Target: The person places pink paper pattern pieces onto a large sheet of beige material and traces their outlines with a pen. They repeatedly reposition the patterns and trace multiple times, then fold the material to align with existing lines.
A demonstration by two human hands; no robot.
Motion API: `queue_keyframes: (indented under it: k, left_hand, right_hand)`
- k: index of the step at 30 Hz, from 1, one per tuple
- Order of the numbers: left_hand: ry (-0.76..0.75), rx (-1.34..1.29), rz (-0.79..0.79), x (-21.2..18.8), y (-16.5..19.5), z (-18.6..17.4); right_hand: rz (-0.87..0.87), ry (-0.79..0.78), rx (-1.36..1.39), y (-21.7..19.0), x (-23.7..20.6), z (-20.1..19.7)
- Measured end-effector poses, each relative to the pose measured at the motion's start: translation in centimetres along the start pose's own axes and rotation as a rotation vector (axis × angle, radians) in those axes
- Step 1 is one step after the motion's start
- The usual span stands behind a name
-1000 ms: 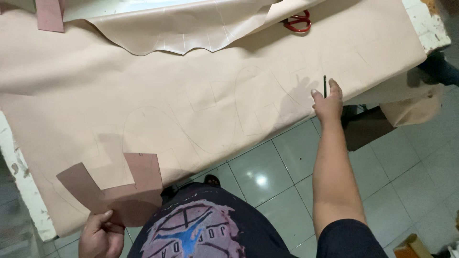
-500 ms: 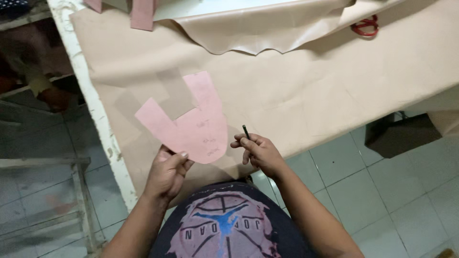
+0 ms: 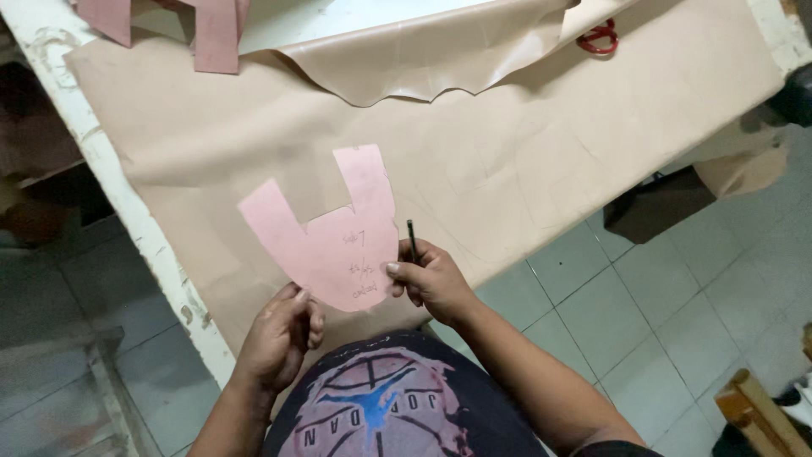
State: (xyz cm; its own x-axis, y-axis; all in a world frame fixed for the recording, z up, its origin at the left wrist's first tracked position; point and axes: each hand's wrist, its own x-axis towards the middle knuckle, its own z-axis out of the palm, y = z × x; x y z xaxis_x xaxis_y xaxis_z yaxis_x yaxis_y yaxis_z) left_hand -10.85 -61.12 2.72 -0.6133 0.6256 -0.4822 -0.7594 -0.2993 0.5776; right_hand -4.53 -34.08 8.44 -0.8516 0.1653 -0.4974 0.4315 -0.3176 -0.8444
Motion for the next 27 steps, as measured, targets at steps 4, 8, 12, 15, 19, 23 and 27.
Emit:
queue_keyframes:
  k: [4, 8, 12, 15, 19, 23, 27]
  left_hand:
    - [-0.057, -0.28, -0.035, -0.5, 1.6, 0.5]
    - [0.126, -0.229, 0.035, -0.3, 3.1, 2.6]
    - [0.252, -0.065, 0.187, 0.8, 4.3, 3.7]
    - [0.326, 0.023, 0.265, 1.2, 5.2, 3.5]
    - [0.277, 0.1, 0.368, 1.7, 5.4, 3.2]
    - [0.267, 0.115, 0.466, 1.7, 5.7, 1.9]
    - [0.374, 0.248, 0.522, 1.8, 7.3, -0.1]
  right_hand:
    - [-0.102, -0.016, -0.013, -0.7, 1.7, 0.0]
    - [-0.041, 0.033, -0.013, -2.1, 3.4, 0.2]
    - [-0.038, 0.044, 0.215, -3.3, 4.9, 0.7]
    - [-0.004, -0.008, 0.362, -3.8, 5.5, 0.5]
    - [-0.038, 0.006, 0.412, -3.3, 6.0, 0.2]
    - [-0.127, 0.131, -0.187, -2.6, 6.7, 0.0]
    - [-0.12, 0.136, -0.36, -2.8, 8.1, 0.5]
